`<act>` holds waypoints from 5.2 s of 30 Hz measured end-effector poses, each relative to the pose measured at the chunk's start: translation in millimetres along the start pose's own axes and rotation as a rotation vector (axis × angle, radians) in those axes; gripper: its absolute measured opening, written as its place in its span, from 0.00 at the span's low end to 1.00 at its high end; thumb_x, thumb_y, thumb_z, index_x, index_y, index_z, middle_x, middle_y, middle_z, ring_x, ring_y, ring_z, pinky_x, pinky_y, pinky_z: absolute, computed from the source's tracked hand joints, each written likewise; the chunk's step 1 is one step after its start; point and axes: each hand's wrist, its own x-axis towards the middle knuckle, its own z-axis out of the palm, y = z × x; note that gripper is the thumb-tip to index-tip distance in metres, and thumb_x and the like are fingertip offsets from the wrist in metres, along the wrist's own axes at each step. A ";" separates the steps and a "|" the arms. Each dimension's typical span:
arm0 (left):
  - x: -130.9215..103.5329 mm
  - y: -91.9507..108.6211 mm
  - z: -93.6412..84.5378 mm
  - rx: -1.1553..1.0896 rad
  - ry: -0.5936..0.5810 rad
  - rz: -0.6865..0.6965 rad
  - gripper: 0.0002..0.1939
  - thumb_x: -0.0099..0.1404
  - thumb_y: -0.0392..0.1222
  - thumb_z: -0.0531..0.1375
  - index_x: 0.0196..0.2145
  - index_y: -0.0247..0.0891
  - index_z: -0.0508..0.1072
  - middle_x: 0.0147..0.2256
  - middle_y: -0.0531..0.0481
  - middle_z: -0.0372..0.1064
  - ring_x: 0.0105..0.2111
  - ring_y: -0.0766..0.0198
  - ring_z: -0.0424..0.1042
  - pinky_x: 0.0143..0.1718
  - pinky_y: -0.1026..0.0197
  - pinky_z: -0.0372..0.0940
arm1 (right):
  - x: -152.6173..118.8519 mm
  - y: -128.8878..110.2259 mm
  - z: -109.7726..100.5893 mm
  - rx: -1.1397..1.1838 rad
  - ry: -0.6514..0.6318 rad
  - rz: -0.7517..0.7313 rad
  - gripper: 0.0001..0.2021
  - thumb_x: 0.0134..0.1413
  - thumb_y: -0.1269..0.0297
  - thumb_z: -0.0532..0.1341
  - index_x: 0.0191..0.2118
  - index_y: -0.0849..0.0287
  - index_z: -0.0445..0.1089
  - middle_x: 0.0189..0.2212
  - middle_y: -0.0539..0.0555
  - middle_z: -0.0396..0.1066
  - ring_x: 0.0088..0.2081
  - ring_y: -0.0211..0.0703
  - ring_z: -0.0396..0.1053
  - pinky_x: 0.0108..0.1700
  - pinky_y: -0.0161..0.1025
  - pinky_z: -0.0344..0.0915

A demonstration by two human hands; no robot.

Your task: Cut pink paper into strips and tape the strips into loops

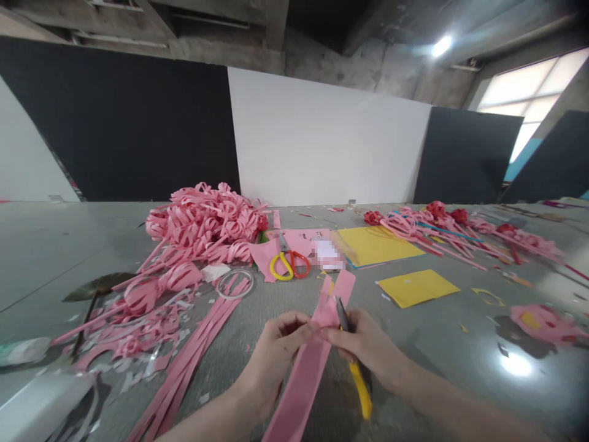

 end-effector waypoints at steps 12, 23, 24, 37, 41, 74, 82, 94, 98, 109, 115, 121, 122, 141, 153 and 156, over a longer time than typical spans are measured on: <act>1.7 1.9 -0.7 0.009 -0.018 0.023 0.10 0.51 0.45 0.61 0.26 0.34 0.69 0.24 0.54 0.62 0.25 0.69 0.60 0.27 0.67 0.53 | 0.0 1.9 -0.6 0.061 0.066 -0.001 0.15 0.45 0.60 0.58 0.17 0.59 0.54 0.10 0.41 0.48 0.14 0.28 0.45 0.16 0.30 0.43; 5.9 -7.8 -2.0 0.119 0.043 0.058 0.10 0.54 0.44 0.58 0.25 0.33 0.69 0.23 0.53 0.61 0.26 0.67 0.59 0.28 0.66 0.52 | 1.4 4.1 3.4 0.026 0.085 0.069 0.13 0.42 0.60 0.59 0.18 0.59 0.56 0.10 0.42 0.51 0.14 0.28 0.49 0.17 0.29 0.45; 5.2 -8.3 -1.1 0.111 0.042 0.044 0.10 0.53 0.44 0.58 0.25 0.33 0.69 0.23 0.53 0.61 0.26 0.67 0.58 0.28 0.66 0.52 | 1.3 4.1 4.1 0.031 0.082 0.069 0.12 0.42 0.61 0.59 0.18 0.60 0.56 0.10 0.42 0.51 0.14 0.28 0.48 0.17 0.29 0.45; 1.4 -10.0 3.3 -0.256 -0.071 -0.074 0.11 0.50 0.44 0.62 0.24 0.36 0.64 0.23 0.55 0.62 0.23 0.70 0.61 0.27 0.67 0.54 | -1.8 1.7 6.4 0.105 0.061 0.013 0.12 0.43 0.62 0.58 0.18 0.60 0.56 0.10 0.41 0.50 0.15 0.28 0.47 0.17 0.29 0.43; 1.7 -9.7 2.8 -0.165 -0.033 -0.039 0.10 0.51 0.44 0.61 0.26 0.36 0.65 0.24 0.55 0.62 0.24 0.70 0.60 0.27 0.68 0.53 | -1.2 3.6 6.8 0.106 0.086 0.013 0.12 0.44 0.61 0.58 0.19 0.60 0.56 0.10 0.41 0.49 0.15 0.28 0.47 0.17 0.29 0.44; -8.9 -67.0 -1.2 1.941 0.135 0.565 0.17 0.56 0.30 0.53 0.45 0.27 0.68 0.45 0.32 0.65 0.46 0.48 0.65 0.41 0.51 0.64 | 25.6 13.8 -45.4 -1.087 0.478 -0.756 0.09 0.57 0.71 0.47 0.39 0.58 0.63 0.33 0.55 0.62 0.32 0.41 0.62 0.36 0.38 0.58; -9.3 -70.9 -0.8 1.841 0.147 0.699 0.16 0.57 0.32 0.51 0.41 0.27 0.70 0.45 0.32 0.65 0.46 0.46 0.64 0.40 0.51 0.64 | 29.3 37.6 -31.9 -1.427 0.131 -0.943 0.21 0.52 0.77 0.50 0.50 0.52 0.61 0.38 0.56 0.61 0.32 0.39 0.63 0.36 0.39 0.61; -6.9 -77.4 -3.1 1.818 0.135 0.718 0.16 0.57 0.32 0.50 0.42 0.25 0.68 0.44 0.29 0.65 0.47 0.47 0.63 0.41 0.49 0.63 | 31.5 47.9 -24.3 -1.456 0.093 -0.962 0.18 0.54 0.74 0.49 0.50 0.54 0.62 0.39 0.59 0.63 0.35 0.41 0.65 0.39 0.41 0.62; -6.9 -76.6 -2.3 1.854 0.146 0.734 0.17 0.56 0.32 0.49 0.42 0.25 0.69 0.44 0.30 0.65 0.46 0.47 0.63 0.40 0.49 0.63 | 30.4 49.3 -21.7 -1.486 0.112 -0.968 0.18 0.54 0.74 0.49 0.50 0.54 0.62 0.40 0.59 0.62 0.34 0.41 0.65 0.38 0.41 0.62; -8.2 -73.1 -0.3 1.840 0.114 0.735 0.17 0.57 0.30 0.47 0.41 0.23 0.69 0.43 0.28 0.65 0.46 0.46 0.63 0.40 0.47 0.63 | 32.0 50.4 -20.3 -1.469 0.087 -0.910 0.16 0.54 0.73 0.52 0.48 0.53 0.64 0.39 0.58 0.61 0.33 0.41 0.65 0.35 0.38 0.62; -8.4 -69.6 1.5 1.891 0.092 0.727 0.17 0.56 0.31 0.49 0.41 0.22 0.70 0.43 0.28 0.65 0.45 0.45 0.64 0.41 0.49 0.63 | 32.9 48.2 -22.4 -1.482 0.043 -0.878 0.15 0.55 0.72 0.50 0.47 0.52 0.63 0.37 0.57 0.61 0.30 0.39 0.64 0.31 0.36 0.61; -10.0 -70.0 2.0 1.910 0.104 0.693 0.17 0.56 0.31 0.50 0.42 0.23 0.69 0.44 0.28 0.65 0.46 0.45 0.64 0.41 0.50 0.64 | 33.7 46.3 -24.4 -1.483 0.021 -0.873 0.15 0.55 0.72 0.51 0.47 0.51 0.63 0.37 0.56 0.60 0.30 0.39 0.63 0.32 0.36 0.61; -10.2 -69.7 2.1 1.905 0.103 0.681 0.17 0.56 0.31 0.50 0.42 0.23 0.69 0.44 0.28 0.65 0.46 0.44 0.63 0.40 0.50 0.64 | 33.8 46.4 -24.6 -1.477 0.020 -0.877 0.15 0.55 0.72 0.50 0.46 0.51 0.63 0.37 0.56 0.60 0.30 0.39 0.63 0.32 0.36 0.61; -9.7 -69.5 1.9 1.951 0.116 0.701 0.17 0.56 0.33 0.51 0.42 0.25 0.70 0.43 0.30 0.66 0.45 0.46 0.64 0.40 0.52 0.65 | 37.2 51.2 -34.7 -1.460 -0.027 -0.877 0.14 0.55 0.70 0.52 0.47 0.51 0.62 0.38 0.54 0.62 0.32 0.39 0.64 0.35 0.36 0.60; -7.6 -69.5 0.7 1.930 0.116 0.709 0.17 0.56 0.33 0.51 0.42 0.24 0.69 0.43 0.30 0.66 0.45 0.45 0.64 0.39 0.51 0.65 | 39.2 55.5 -39.8 -1.432 -0.031 -0.871 0.13 0.57 0.69 0.50 0.46 0.50 0.63 0.37 0.53 0.63 0.33 0.40 0.64 0.34 0.35 0.59; -7.1 -69.6 0.7 1.943 0.100 0.727 0.17 0.55 0.32 0.52 0.42 0.24 0.69 0.43 0.30 0.66 0.45 0.46 0.65 0.41 0.51 0.64 | 39.2 54.5 -42.0 -1.446 -0.054 -0.840 0.13 0.56 0.69 0.52 0.47 0.49 0.63 0.38 0.53 0.63 0.34 0.40 0.64 0.34 0.34 0.59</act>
